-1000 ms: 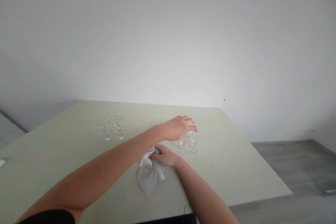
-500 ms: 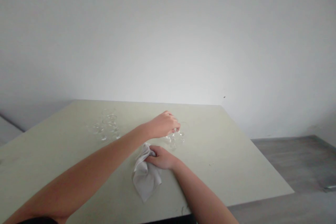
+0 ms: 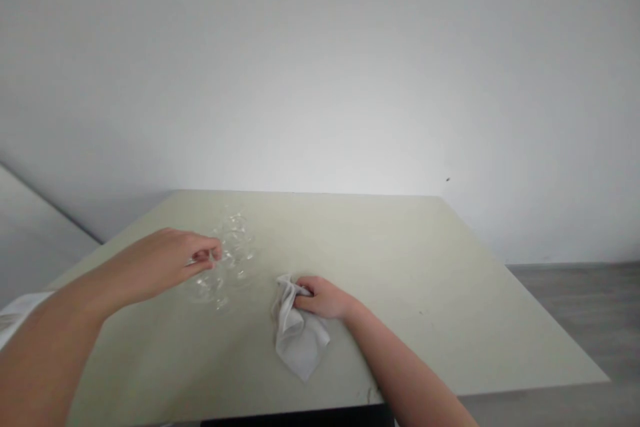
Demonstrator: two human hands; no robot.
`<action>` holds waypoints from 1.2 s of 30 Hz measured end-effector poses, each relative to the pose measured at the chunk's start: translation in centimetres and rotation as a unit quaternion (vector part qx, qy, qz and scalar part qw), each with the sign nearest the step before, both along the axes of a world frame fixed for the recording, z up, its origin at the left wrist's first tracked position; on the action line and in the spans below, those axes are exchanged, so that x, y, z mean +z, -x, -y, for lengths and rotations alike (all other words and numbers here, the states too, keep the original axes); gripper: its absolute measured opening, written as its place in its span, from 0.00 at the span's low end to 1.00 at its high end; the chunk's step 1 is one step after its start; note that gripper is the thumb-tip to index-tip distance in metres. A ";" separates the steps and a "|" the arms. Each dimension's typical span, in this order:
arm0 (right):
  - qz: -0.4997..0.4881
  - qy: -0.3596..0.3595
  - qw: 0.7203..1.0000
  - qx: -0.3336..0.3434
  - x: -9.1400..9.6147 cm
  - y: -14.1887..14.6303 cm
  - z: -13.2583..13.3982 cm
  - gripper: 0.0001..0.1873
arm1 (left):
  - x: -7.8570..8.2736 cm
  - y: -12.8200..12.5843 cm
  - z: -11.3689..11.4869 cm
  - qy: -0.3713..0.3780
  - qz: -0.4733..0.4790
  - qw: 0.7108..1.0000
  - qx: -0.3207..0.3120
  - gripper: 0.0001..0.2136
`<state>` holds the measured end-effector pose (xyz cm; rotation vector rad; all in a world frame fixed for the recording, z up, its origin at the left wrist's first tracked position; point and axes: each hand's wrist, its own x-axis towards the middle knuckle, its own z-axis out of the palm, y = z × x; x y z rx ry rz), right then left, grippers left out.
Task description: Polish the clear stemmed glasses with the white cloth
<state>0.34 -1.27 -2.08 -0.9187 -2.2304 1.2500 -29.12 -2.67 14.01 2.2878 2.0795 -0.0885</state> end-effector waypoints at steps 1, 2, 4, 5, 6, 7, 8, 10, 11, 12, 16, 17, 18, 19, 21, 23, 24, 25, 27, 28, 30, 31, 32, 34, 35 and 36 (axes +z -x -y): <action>-0.003 0.001 1.000 0.000 -0.1 0.0 0.0 0.07 | -0.4 0.9 0.0 0.022 0.002 1.000 -0.018 0.06; -0.005 0.003 1.000 0.001 -0.2 0.0 -0.1 0.07 | -0.7 1.6 0.0 0.043 0.003 0.999 -0.032 0.07; -0.013 0.014 1.000 -0.001 -0.4 -0.1 -0.2 0.07 | -1.4 2.7 -0.2 0.054 -0.002 0.999 -0.011 0.08; -0.016 0.021 1.000 -0.002 -0.5 -0.1 -0.2 0.07 | -1.7 3.0 -0.3 0.053 -0.008 0.999 0.004 0.08; -0.019 0.029 0.999 -0.004 -0.6 -0.1 -0.3 0.07 | -2.0 3.1 -0.5 0.049 -0.015 0.999 0.014 0.08; -0.020 0.036 0.999 -0.006 -0.8 -0.1 -0.3 0.07 | -2.2 3.1 -0.6 0.044 -0.024 0.998 0.023 0.08; -0.021 0.040 0.999 -0.007 -0.9 -0.1 -0.3 0.06 | -2.4 3.1 -0.8 0.039 -0.033 0.998 0.031 0.08; -0.021 0.044 0.999 -0.008 -1.1 0.0 -0.3 0.06 | -2.6 2.8 -1.0 0.034 -0.044 0.997 0.046 0.08; -0.021 0.045 0.999 -0.008 -1.1 0.0 -0.4 0.06 | -2.6 2.7 -1.1 0.033 -0.043 0.997 0.051 0.07; -0.022 0.044 0.999 -0.008 -1.1 0.0 -0.4 0.06 | -2.6 2.6 -1.1 0.033 -0.039 0.997 0.054 0.07; -0.027 0.032 0.999 -0.005 -1.2 -0.1 -0.4 0.06 | -2.6 2.5 -1.2 0.042 -0.030 0.998 0.048 0.07; -0.026 0.031 0.999 -0.006 -1.3 -0.1 -0.4 0.06 | -2.6 2.5 -1.1 0.045 -0.035 0.997 0.048 0.08; -0.025 0.033 0.999 -0.007 -1.3 -0.1 -0.4 0.06 | -2.6 2.5 -1.1 0.044 -0.042 0.997 0.052 0.09; -0.024 0.036 0.999 -0.008 -1.4 0.0 -0.4 0.06 | -2.7 2.5 -1.1 0.040 -0.048 0.996 0.058 0.11; -0.024 0.041 0.999 -0.010 -1.6 0.0 -0.5 0.06 | -2.7 2.5 -1.0 0.026 -0.053 0.996 0.069 0.14; -0.024 0.042 0.999 -0.009 -1.7 0.0 -0.5 0.06 | -2.8 2.5 -1.0 0.015 -0.051 0.996 0.073 0.16; -0.023 0.041 0.999 -0.009 -1.7 0.0 -0.5 0.07 | -2.9 2.4 -0.9 0.010 -0.049 0.996 0.072 0.16; -0.022 0.039 0.999 -0.009 -1.7 0.0 -0.5 0.07 | -3.0 2.4 -0.9 0.003 -0.046 0.996 0.070 0.17; -0.021 0.040 0.999 -0.008 -1.6 0.0 -0.5 0.07 | -3.1 2.3 -0.8 -0.009 -0.035 0.997 0.065 0.17; -0.021 0.042 0.999 -0.008 -1.6 0.0 -0.5 0.07 | -3.2 2.3 -0.8 -0.012 -0.031 0.997 0.064 0.17; -0.019 0.045 0.999 -0.008 -1.4 -0.1 -0.5 0.07 | -3.2 2.2 -0.7 -0.010 -0.027 0.997 0.065 0.18; -0.018 0.045 0.999 -0.009 -1.4 -0.1 -0.4 0.07 | -3.2 2.2 -0.7 -0.006 -0.027 0.997 0.066 0.19; -0.017 0.044 0.999 -0.010 -1.3 -0.1 -0.4 0.07 | -3.2 2.2 -0.6 -0.002 -0.029 0.997 0.066 0.21; -0.016 0.040 0.999 -0.010 -1.2 -0.1 -0.4 0.07 | -3.0 2.2 -0.5 -0.001 -0.031 0.998 0.063 0.24; -0.016 0.039 0.999 -0.010 -1.2 -0.1 -0.4 0.07 | -3.0 2.1 -0.4 0.000 -0.031 0.997 0.064 0.26; -0.015 0.039 0.999 -0.011 -1.1 -0.1 -0.4 0.07 | -2.9 2.1 -0.3 -0.001 -0.030 0.997 0.065 0.27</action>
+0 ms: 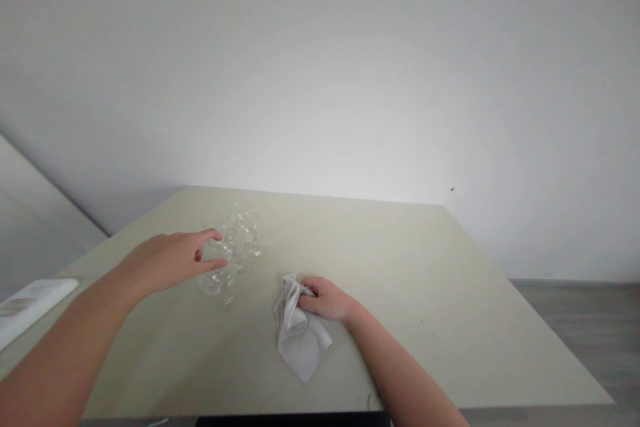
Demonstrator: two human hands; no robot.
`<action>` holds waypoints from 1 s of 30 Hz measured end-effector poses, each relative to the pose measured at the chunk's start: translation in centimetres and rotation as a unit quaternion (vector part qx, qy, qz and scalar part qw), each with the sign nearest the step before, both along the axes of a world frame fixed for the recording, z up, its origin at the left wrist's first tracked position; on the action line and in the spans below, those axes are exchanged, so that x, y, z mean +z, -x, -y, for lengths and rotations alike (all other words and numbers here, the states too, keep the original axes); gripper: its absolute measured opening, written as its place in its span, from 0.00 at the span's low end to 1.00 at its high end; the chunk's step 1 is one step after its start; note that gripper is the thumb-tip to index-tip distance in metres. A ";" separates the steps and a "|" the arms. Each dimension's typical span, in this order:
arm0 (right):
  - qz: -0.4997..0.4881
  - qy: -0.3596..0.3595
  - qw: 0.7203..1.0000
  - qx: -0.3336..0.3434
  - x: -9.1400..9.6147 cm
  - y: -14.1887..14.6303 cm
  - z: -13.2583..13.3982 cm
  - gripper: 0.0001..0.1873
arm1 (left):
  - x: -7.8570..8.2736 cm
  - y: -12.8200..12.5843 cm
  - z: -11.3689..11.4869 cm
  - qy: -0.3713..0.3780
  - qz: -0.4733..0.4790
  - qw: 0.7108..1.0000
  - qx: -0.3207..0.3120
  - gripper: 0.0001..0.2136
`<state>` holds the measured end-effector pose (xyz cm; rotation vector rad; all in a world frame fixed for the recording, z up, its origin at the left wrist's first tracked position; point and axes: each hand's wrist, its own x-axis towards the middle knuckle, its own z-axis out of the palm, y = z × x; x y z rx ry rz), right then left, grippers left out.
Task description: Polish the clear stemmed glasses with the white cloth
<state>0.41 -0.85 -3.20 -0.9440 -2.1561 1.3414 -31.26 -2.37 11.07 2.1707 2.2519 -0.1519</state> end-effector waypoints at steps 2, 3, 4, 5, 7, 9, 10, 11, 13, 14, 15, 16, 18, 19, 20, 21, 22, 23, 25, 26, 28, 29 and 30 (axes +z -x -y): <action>0.002 0.002 1.000 -0.002 0.1 0.1 0.0 0.06 | 0.0 0.0 0.2 -0.004 0.001 1.000 0.006 0.29; 0.002 0.003 1.000 -0.003 0.1 0.1 0.0 0.06 | 0.0 0.0 0.2 -0.006 0.003 1.000 0.007 0.30; 0.001 0.003 1.000 -0.003 0.1 0.1 0.0 0.06 | 0.0 0.0 0.3 -0.009 0.004 1.000 0.007 0.30; 0.001 0.002 1.000 -0.004 0.1 0.1 0.0 0.06 | 0.0 0.0 0.3 -0.010 0.005 1.000 0.008 0.30; 0.003 0.000 1.000 -0.003 0.0 0.2 0.0 0.06 | -0.1 -0.1 0.4 -0.015 0.003 1.000 0.012 0.31; 0.000 0.001 1.000 0.000 -0.1 0.2 0.0 0.07 | -0.2 -0.3 0.5 -0.031 -0.004 0.999 0.011 0.31; -0.003 0.003 1.000 0.003 -0.1 0.1 0.0 0.07 | -0.2 -0.4 0.5 -0.041 -0.008 0.999 0.008 0.30; -0.006 0.005 1.000 0.006 -0.2 0.1 0.0 0.07 | -0.1 -0.5 0.6 -0.052 -0.009 0.999 0.002 0.30; -0.007 0.009 1.000 0.008 -0.2 0.1 0.0 0.07 | -0.1 -0.7 0.8 -0.068 -0.005 0.998 -0.008 0.30; -0.006 0.010 1.000 0.007 -0.2 0.1 0.0 0.08 | -0.1 -0.8 0.9 -0.073 -0.003 0.997 -0.009 0.29; -0.005 0.011 1.000 0.006 -0.2 0.1 0.0 0.08 | -0.1 -0.8 0.9 -0.080 0.000 0.997 -0.009 0.29; -0.004 0.012 1.000 0.004 -0.2 0.0 0.0 0.08 | -0.2 -0.8 0.9 -0.089 0.002 0.996 -0.010 0.29; -0.006 0.013 1.000 0.001 -0.2 0.0 0.1 0.08 | -0.7 -0.6 0.7 -0.111 0.005 0.994 -0.011 0.29; -0.007 0.013 1.000 0.001 -0.2 0.0 0.0 0.08 | -0.9 -0.5 0.5 -0.123 0.008 0.992 -0.011 0.30; -0.008 0.010 1.000 0.000 -0.2 0.0 0.0 0.08 | -1.3 -0.2 0.3 -0.133 0.012 0.991 -0.010 0.30; -0.007 0.007 1.000 0.000 -0.3 0.0 0.0 0.08 | -1.6 0.0 0.1 -0.142 0.018 0.990 -0.009 0.32; -0.005 0.003 1.000 0.000 -0.3 0.1 0.0 0.08 | -1.8 0.3 -0.1 -0.151 0.024 0.988 -0.008 0.33; -0.003 0.000 1.000 0.000 -0.4 0.1 0.0 0.08 | -2.0 0.5 -0.3 -0.162 0.031 0.986 -0.011 0.34; 0.000 -0.002 1.000 -0.005 -0.5 0.1 -0.1 0.08 | -1.8 0.6 -0.4 -0.193 0.044 0.979 -0.038 0.35; -0.003 0.002 1.000 -0.008 -0.5 0.1 -0.2 0.09 | -1.6 0.5 -0.2 -0.217 0.049 0.973 -0.060 0.35; -0.031 0.017 0.999 -0.011 -0.6 0.2 -0.2 0.12 | -0.8 -0.6 0.6 -0.289 0.054 0.951 -0.100 0.32; -0.058 0.025 0.998 -0.009 -0.6 0.2 -0.3 0.12 | -0.5 -1.5 1.2 -0.332 0.058 0.935 -0.112 0.30; -0.088 0.030 0.996 -0.005 -0.7 0.2 -0.3 0.12 | -0.3 -2.8 2.0 -0.379 0.068 0.916 -0.113 0.27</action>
